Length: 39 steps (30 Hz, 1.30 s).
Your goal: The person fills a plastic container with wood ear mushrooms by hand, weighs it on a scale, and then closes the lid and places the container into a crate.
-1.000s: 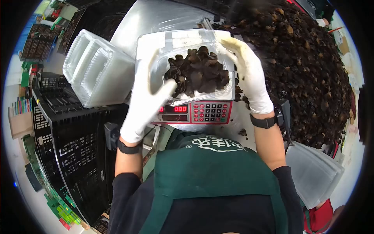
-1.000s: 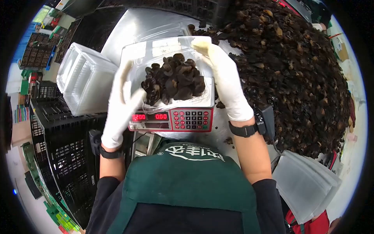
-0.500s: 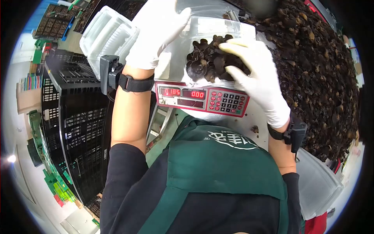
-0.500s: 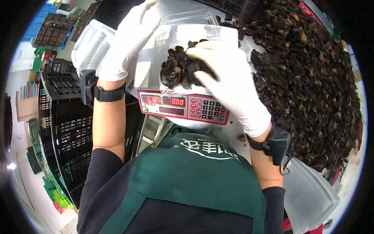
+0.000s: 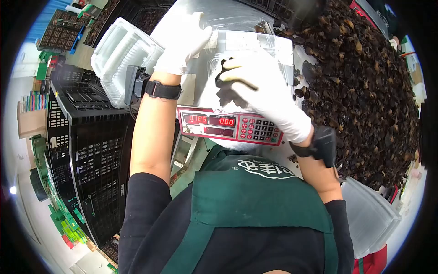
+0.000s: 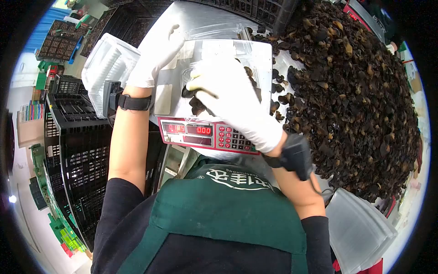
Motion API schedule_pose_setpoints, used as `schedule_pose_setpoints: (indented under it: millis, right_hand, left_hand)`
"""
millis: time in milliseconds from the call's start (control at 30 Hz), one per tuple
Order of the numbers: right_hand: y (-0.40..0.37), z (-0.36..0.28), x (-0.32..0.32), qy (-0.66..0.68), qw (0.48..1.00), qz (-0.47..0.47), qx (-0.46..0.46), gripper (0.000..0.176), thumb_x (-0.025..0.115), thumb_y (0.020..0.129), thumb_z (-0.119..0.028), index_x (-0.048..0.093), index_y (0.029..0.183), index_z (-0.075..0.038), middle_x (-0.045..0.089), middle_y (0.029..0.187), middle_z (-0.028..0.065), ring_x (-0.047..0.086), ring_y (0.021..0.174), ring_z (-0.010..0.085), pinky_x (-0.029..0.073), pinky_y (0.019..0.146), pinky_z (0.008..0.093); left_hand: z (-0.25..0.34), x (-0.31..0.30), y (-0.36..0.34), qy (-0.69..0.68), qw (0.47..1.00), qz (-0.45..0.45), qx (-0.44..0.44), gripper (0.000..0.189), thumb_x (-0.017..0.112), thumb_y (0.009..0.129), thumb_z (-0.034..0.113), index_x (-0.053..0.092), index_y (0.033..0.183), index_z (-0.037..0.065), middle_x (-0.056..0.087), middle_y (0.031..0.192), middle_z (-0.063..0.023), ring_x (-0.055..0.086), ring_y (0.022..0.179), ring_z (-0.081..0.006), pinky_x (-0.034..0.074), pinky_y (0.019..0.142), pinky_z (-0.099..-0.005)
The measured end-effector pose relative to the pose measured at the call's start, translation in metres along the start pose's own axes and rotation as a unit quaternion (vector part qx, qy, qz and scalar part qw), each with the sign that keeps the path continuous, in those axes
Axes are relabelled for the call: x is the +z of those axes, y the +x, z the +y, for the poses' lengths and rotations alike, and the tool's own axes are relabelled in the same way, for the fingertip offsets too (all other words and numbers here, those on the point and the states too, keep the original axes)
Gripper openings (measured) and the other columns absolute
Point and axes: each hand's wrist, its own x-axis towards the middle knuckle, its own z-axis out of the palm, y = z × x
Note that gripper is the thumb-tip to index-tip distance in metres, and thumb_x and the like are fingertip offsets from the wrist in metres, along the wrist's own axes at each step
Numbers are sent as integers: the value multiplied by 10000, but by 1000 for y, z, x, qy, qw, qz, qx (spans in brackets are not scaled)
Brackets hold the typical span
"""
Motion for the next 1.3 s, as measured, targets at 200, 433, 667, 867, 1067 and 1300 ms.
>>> schedule_pose_setpoints:
  millis: [200, 433, 667, 867, 1067, 1300]
  right_hand:
    - [-8, 17, -60, 390, 834, 154, 357, 267, 577, 962, -116, 664, 1166, 32, 715, 1042, 82, 681, 979, 151, 535, 851, 284]
    - [-74, 51, -87, 432, 694, 298, 493, 282, 552, 1012, -239, 622, 1177, -21, 691, 981, 99, 683, 832, 187, 543, 727, 297]
    - [-12, -9, -44, 221, 906, 213, 290, 203, 664, 948, -139, 655, 1114, -23, 692, 988, 62, 659, 851, 110, 526, 766, 275]
    - [-9, -17, 15, -63, 994, -90, -26, 257, 683, 827, -224, 680, 1040, -81, 608, 1286, 104, 499, 1291, 297, 292, 1170, 498]
    - [-24, -3, -37, 58, 996, 58, 40, 323, 788, 725, -153, 714, 1034, -96, 647, 1216, 128, 587, 1135, 312, 457, 979, 435]
    - [-11, 46, -32, -142, 977, 71, 142, 194, 749, 797, -200, 712, 930, -65, 668, 931, 69, 614, 928, 287, 504, 814, 392]
  left_hand:
    - [-9, 7, 8, -134, 990, 29, 2, 508, 650, 903, 253, 559, 1346, 21, 595, 1329, -190, 561, 1248, -295, 443, 1059, -389]
    - [-23, 16, 0, -143, 989, 27, 38, 527, 638, 909, 214, 531, 1386, 17, 579, 1359, -206, 542, 1271, -321, 428, 1091, -387]
    - [33, -24, 9, 37, 999, -37, 14, 497, 607, 883, 350, 615, 1286, 59, 672, 1152, -206, 618, 1120, -364, 466, 1000, -467]
    - [79, -63, -41, -334, 936, -37, -102, 417, 541, 1000, 164, 524, 1386, 7, 583, 1356, -184, 561, 1256, -270, 435, 1067, -394]
    - [113, -88, -113, -293, 952, -31, -79, 577, 658, 886, 81, 476, 1431, 25, 519, 1412, -193, 482, 1316, -345, 375, 1111, -424]
    - [130, -85, -120, -238, 967, -88, -29, 869, 789, 754, 109, 363, 1508, 40, 448, 1467, -190, 430, 1318, -362, 329, 1136, -431]
